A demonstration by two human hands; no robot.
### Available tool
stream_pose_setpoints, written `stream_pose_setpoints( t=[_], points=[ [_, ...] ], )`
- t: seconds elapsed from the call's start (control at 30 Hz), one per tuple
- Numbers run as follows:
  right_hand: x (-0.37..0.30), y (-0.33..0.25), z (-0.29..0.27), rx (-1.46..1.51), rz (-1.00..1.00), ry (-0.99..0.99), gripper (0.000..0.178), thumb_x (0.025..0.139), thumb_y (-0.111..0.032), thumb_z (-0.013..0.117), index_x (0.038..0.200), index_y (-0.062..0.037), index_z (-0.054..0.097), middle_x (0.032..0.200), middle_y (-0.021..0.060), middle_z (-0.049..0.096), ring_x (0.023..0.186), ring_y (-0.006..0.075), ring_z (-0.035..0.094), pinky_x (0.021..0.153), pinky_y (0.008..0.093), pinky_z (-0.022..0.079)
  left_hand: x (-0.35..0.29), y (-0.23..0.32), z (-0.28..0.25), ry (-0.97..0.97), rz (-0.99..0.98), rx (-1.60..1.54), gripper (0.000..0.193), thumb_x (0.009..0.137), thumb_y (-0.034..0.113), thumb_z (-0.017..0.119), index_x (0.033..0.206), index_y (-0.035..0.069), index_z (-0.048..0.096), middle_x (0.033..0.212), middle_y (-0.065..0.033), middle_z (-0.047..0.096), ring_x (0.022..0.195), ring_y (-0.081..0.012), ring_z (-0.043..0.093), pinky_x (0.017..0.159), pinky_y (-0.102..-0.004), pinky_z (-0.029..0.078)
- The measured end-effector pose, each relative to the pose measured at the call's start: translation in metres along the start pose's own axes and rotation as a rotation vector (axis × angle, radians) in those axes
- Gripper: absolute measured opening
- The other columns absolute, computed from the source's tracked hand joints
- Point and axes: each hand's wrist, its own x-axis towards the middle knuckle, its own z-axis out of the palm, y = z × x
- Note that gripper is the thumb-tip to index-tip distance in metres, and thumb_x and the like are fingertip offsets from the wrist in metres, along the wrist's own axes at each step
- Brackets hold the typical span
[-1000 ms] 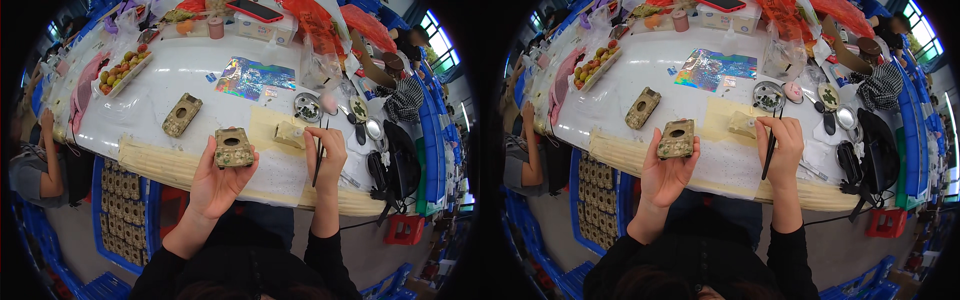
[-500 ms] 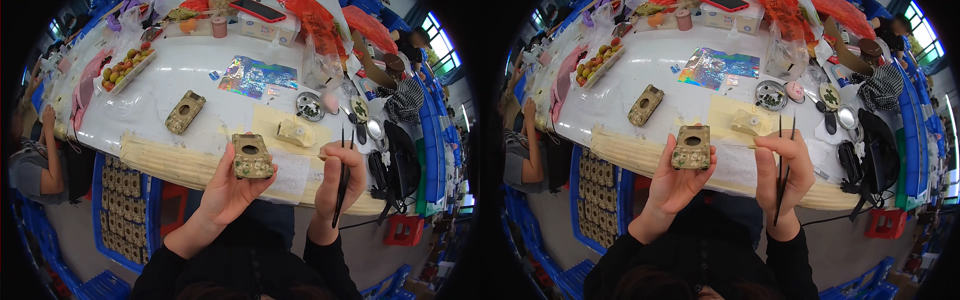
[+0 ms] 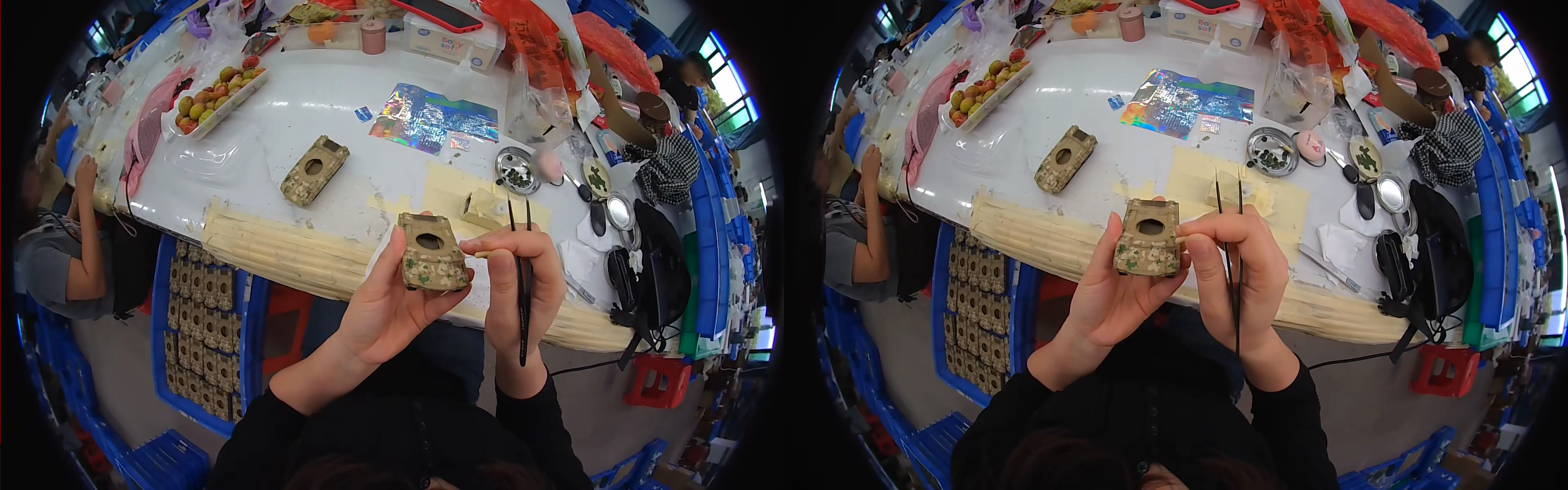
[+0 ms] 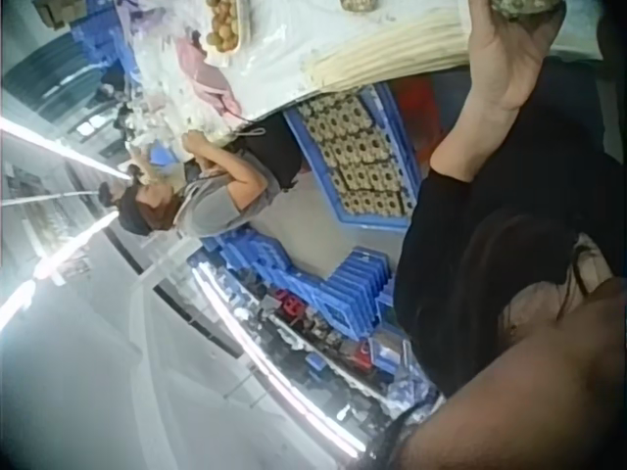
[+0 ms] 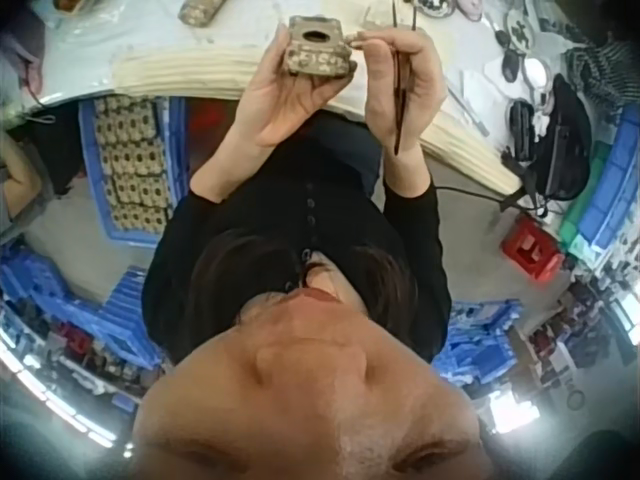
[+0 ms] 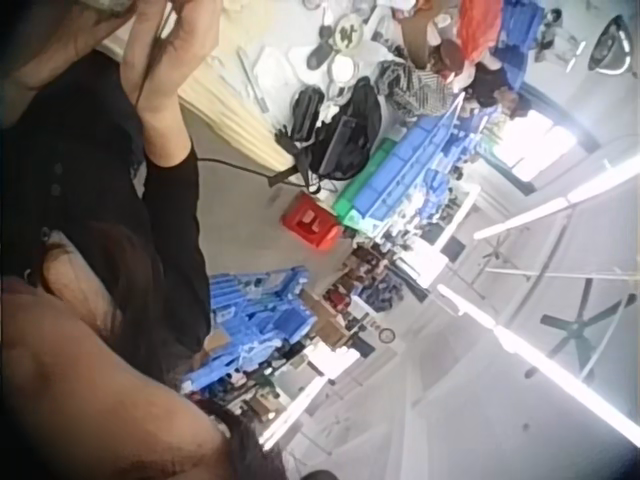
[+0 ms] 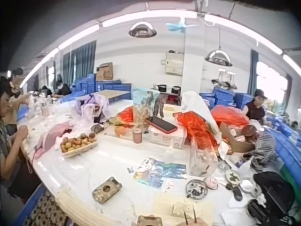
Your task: Painting and detailing miniature toy tanks using a fine-tipped brush.
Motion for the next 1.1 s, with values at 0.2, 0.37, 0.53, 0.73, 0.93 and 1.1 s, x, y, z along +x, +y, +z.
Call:
stream_pose_setpoints(
  t=[0.2,0.37,0.53,0.73,0.93,1.1],
  points=[
    [-0.002,0.003,0.002,0.116,0.086,0.018,0.007,0.092,-0.006,0.056,0.092,0.0010,0.057,0.083,0.0073,0.061,0.070,0.0100,0.054,0.066,0.0219,0.043,0.001,0.002,-0.004,-0.016,-0.022,-0.012,0.053,0.099,0.046,0.034,0.133,0.005,0.037,0.121,-0.0136,0.053,0.109,-0.0259,0.058,0.094,-0.0369,0.052],
    [0.009,0.009,-0.014,-0.015,0.067,0.205,0.009,0.094,-0.007,0.054,0.091,0.0016,0.056,0.083,0.0068,0.060,0.072,0.0092,0.055,0.068,0.0210,0.042,-0.002,0.005,-0.009,0.009,0.000,-0.091,0.058,0.098,0.049,0.035,0.132,0.002,0.040,0.118,-0.0204,0.053,0.108,-0.0297,0.057,0.094,-0.0373,0.053],
    [0.016,0.038,-0.039,-0.568,-0.082,0.262,0.005,0.088,-0.003,0.061,0.085,0.0013,0.060,0.077,0.0067,0.060,0.066,0.0135,0.054,0.064,0.0244,0.042,-0.001,0.013,-0.016,-0.019,0.003,-0.104,0.053,0.099,0.046,0.036,0.130,0.004,0.040,0.117,-0.0167,0.054,0.110,-0.0296,0.057,0.095,-0.0388,0.052],
    [0.024,0.058,-0.040,-0.746,-0.194,0.228,0.006,0.080,-0.003,0.068,0.082,-0.0027,0.063,0.071,0.0070,0.056,0.064,0.0216,0.051,0.057,0.0307,0.040,0.000,0.013,-0.015,-0.048,0.014,-0.108,0.051,0.099,0.045,0.036,0.129,0.005,0.040,0.116,-0.0144,0.055,0.111,-0.0290,0.057,0.096,-0.0387,0.051],
    [0.023,0.067,-0.042,-0.827,-0.222,0.126,0.007,0.078,-0.003,0.070,0.082,-0.0035,0.063,0.070,0.0067,0.056,0.065,0.0231,0.051,0.057,0.0318,0.041,0.000,0.013,-0.014,-0.009,0.011,-0.116,0.050,0.098,0.046,0.037,0.130,0.006,0.040,0.115,-0.0153,0.056,0.110,-0.0296,0.057,0.096,-0.0392,0.051],
    [0.023,0.048,-0.040,-0.716,-0.220,0.292,0.005,0.079,-0.001,0.068,0.081,-0.0016,0.063,0.070,0.0073,0.057,0.066,0.0215,0.052,0.061,0.0291,0.042,-0.001,0.011,-0.015,-0.008,0.011,-0.109,0.050,0.099,0.046,0.037,0.133,0.009,0.038,0.116,-0.0152,0.056,0.110,-0.0299,0.057,0.096,-0.0390,0.051]
  ],
)
